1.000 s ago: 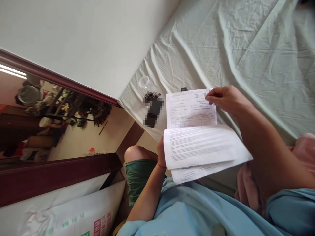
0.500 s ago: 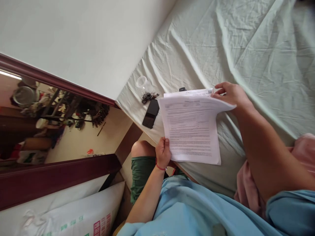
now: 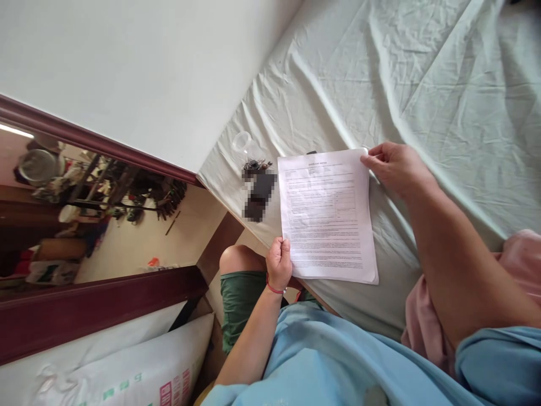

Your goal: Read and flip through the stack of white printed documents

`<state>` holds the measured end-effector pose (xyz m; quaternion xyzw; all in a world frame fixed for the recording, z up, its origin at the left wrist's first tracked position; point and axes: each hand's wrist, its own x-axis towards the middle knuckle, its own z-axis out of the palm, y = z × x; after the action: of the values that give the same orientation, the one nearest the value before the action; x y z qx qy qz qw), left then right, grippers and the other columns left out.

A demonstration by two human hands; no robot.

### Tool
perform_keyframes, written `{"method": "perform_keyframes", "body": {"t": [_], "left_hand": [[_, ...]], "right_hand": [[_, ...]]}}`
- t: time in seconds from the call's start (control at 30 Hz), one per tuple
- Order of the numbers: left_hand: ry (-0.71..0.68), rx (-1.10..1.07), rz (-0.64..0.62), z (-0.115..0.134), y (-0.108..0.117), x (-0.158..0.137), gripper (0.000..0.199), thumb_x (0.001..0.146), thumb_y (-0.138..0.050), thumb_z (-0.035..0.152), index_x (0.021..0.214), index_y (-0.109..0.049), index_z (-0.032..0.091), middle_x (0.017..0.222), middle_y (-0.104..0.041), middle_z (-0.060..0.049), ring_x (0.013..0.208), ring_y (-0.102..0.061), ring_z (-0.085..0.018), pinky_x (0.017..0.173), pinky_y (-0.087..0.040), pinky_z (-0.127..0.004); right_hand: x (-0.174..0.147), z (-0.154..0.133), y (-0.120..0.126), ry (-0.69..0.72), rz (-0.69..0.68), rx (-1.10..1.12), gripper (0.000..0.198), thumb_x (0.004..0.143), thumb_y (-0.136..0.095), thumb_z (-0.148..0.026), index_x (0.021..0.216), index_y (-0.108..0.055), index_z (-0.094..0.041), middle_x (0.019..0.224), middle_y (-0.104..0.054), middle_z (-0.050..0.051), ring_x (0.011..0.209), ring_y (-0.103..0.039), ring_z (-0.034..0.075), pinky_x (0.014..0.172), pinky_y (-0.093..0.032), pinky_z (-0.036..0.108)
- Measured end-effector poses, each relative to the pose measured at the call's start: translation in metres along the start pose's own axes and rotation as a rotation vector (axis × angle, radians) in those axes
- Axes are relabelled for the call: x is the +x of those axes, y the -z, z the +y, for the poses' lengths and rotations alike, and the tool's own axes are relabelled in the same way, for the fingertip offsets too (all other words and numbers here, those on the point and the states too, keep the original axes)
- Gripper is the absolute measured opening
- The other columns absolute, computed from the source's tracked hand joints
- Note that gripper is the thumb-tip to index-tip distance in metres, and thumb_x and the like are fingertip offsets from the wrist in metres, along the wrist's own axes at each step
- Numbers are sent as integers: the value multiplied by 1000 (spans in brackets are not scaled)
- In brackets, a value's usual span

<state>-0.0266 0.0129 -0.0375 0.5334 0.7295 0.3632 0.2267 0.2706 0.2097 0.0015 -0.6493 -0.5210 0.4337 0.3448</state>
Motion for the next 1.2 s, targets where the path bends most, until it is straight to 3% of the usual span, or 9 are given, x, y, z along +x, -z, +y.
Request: {"method": "perform_keyframes", "body": {"t": [0.1,0.23,1.0,1.2], "left_hand": [[2,-7,-3,0,0,0,40,103,-51,56,86,-60,21,69,-59,1,65,-54,-15,63,-44,-26],[9,-55,-26,1,0,0,40,103,-51,57,90,-62,20,75,-64,0,69,-57,-16,68,-46,-27],[44,-182,-71,-5,0,-2,41,100,-58,60,99,-66,20,81,-68,-3,76,-62,-19,76,-49,-30],[9,-71,-45,-2,1,-1,41,102,-52,60,96,-63,21,78,-65,-1,72,-58,-17,71,-48,-30]], "right_hand": [[-1,-2,0,-21,-35,-83,17,80,-80,-29,75,-64,-22,71,-59,1,65,-51,16,64,-42,35],[-1,-4,1,-34,-37,-106,19,79,-77,-23,69,-61,-22,68,-55,-1,63,-47,15,63,-40,35],[6,5,1,52,-45,-234,16,74,-74,-30,70,-60,-23,71,-61,2,69,-53,18,66,-44,35],[7,6,1,62,-53,-196,19,76,-77,-23,68,-60,-24,68,-57,2,72,-54,21,69,-43,37]]}}
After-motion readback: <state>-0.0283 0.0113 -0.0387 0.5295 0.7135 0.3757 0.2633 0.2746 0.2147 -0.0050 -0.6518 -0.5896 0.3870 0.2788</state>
